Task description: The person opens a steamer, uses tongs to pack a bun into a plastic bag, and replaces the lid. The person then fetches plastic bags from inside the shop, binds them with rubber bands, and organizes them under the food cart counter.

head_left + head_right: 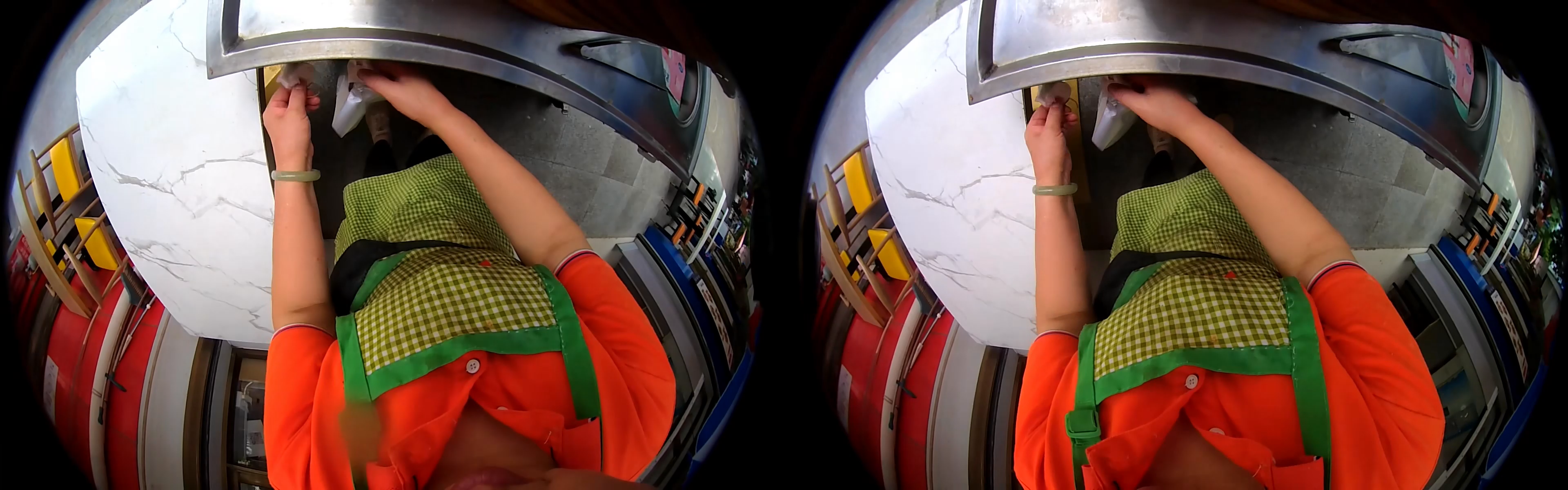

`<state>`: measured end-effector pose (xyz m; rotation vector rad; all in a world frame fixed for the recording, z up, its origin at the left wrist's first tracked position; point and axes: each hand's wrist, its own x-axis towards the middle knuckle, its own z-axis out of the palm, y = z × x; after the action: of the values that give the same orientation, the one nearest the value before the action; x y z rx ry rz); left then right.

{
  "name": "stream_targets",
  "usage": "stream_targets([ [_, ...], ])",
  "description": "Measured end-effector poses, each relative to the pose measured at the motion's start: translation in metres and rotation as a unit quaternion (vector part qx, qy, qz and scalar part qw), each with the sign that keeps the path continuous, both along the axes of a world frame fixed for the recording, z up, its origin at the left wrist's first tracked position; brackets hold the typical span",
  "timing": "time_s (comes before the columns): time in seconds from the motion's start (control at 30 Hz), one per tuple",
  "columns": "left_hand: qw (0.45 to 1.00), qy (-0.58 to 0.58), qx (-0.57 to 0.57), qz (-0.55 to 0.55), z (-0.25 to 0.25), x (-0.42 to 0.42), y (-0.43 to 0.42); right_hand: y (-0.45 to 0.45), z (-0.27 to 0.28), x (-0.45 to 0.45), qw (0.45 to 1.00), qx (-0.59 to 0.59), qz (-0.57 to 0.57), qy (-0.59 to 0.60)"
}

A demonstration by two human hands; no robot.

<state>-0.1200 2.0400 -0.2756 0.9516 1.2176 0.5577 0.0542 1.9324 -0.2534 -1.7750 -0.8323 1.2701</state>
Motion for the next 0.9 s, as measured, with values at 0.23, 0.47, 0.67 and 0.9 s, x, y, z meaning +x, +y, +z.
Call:
stream_targets([
  [0.23,0.863,0.395,0.316,-0.017,0.016,-0.091,0.048,0.017,-0.001,-0.009,0.993,0.005,-0.113,0.042],
  [0.47,0.788,0.511,0.331,-0.092,0.029,-0.119,0.049,0.02,-0.035,-0.017,0.987,0.027,-0.157,0.004],
  [0.67,0.846,0.343,0.402,-0.077,0.071,-0.066,0.016,0.011,-0.014,-0.021,0.972,0.044,-0.093,-0.211],
  [0.9,0.956,0.151,0.185,-0.171,0.014,0.033,0.005,0.007,-0.009,-0.016,0.936,0.124,-0.074,-0.32],
])
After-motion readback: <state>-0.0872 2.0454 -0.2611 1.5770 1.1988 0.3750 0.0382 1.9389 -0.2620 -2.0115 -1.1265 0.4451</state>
